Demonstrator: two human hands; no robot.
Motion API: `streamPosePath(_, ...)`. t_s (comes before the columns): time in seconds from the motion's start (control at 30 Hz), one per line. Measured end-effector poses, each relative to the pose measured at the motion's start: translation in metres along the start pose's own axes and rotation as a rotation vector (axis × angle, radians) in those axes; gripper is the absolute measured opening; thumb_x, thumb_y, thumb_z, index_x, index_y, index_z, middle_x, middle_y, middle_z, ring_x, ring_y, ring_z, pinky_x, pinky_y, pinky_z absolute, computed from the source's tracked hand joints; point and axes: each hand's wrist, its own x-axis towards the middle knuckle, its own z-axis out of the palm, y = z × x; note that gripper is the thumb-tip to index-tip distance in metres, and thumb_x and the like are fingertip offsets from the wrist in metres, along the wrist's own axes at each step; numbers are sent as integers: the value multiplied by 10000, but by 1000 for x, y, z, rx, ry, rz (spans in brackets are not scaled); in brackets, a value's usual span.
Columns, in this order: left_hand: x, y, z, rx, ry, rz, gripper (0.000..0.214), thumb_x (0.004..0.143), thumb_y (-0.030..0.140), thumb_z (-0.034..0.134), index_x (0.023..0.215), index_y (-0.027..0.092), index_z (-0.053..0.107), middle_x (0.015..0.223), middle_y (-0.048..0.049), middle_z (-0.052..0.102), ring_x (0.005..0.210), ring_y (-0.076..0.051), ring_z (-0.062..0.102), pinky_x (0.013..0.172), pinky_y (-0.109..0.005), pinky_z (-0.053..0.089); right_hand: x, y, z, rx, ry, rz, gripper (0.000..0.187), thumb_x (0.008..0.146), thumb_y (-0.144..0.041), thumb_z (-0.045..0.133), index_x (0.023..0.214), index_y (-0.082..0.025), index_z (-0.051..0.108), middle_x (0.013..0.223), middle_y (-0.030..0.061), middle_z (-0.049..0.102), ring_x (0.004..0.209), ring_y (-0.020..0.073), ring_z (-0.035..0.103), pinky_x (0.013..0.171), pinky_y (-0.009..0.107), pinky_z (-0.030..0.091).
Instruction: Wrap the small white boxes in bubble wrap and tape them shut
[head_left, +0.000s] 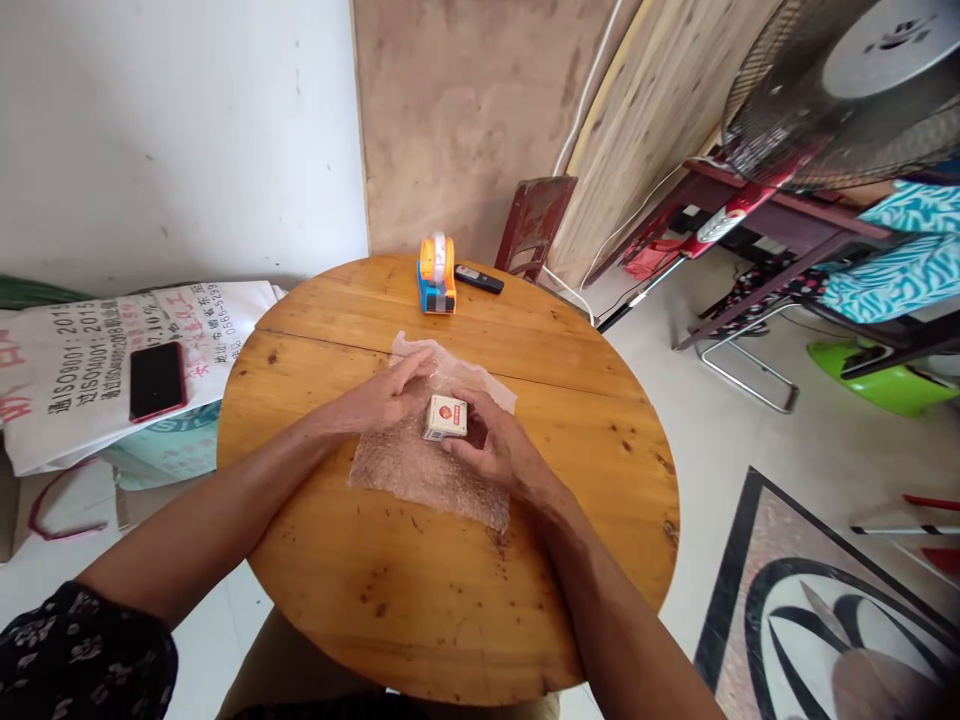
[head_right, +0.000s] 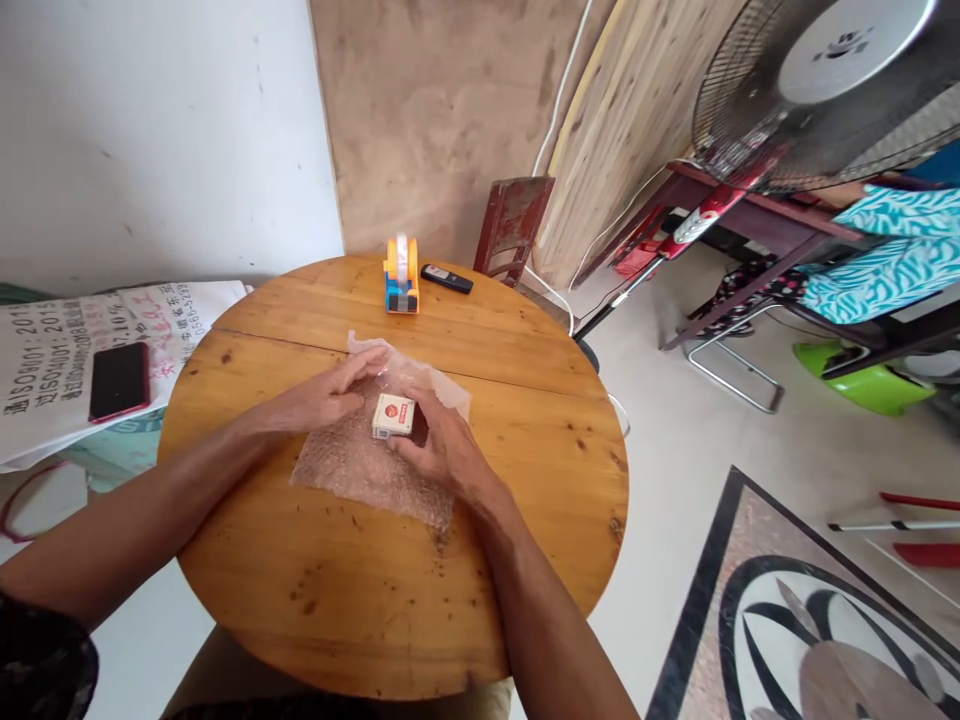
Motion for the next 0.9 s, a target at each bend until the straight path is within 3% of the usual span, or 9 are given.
streamPosePath(0.17,0,3,3,189,74,53,792,786,136,473,1533,124,211,1583,-158,298,1431,-297,352,1158,-481,335,1,-2,-2,-28,-17,34,498,775,-315,675,1246,-213,550,1062,81,695,934,261,637,805,393,493)
streamPosePath(0.3,1,-2,5,310,110,88,800,743,87,455,1517,93,252,1585,-159,292,1465,-282,281,1208,-478,239,2,-2,-3,-10,-31,28,469,784,-332,671,1227,-219,563,1055,81,690,914,257,635,778,382,494)
streamPosePath(0.4,1,-4,6,322,132,130,793,727,72,436,1505,106,285,1584,-147,302,1461,-270,293,1205,-471,250,2,-1,-3,-2,-35,17,469,793,-338,669,1234,-219,564,1076,83,685,912,254,637,788,389,498)
streamPosePath(0.57,2,3,6,252,99,290,667,678,71,449,1331,172,540,1423,-93,539,1342,-276,469,1158,-474,332,1,-1,-2,9,4,-36,583,782,-385,692,1315,-236,508,1216,98,641,1021,274,620,873,432,492)
streamPosePath(0.63,1,10,5,171,22,354,590,687,89,477,1253,201,600,1338,-66,605,1260,-268,543,1115,-455,389,0,-1,-3,74,13,-47,574,808,-415,666,1329,-243,497,1258,99,617,1074,276,602,909,439,484)
streamPosePath(0.73,-1,19,5,80,-48,332,544,737,164,545,1280,190,571,1326,-81,603,1227,-274,567,1048,-415,451,0,-1,-5,229,65,4,559,870,-465,585,1371,-252,461,1336,101,560,1156,267,565,958,438,472)
streamPosePath(0.9,-3,13,10,229,-30,280,647,712,227,646,1345,195,512,1371,-102,565,1256,-307,526,1061,-439,413,9,8,-7,523,183,138,648,892,-494,494,1479,-302,297,1541,89,352,1298,269,487,965,436,487)
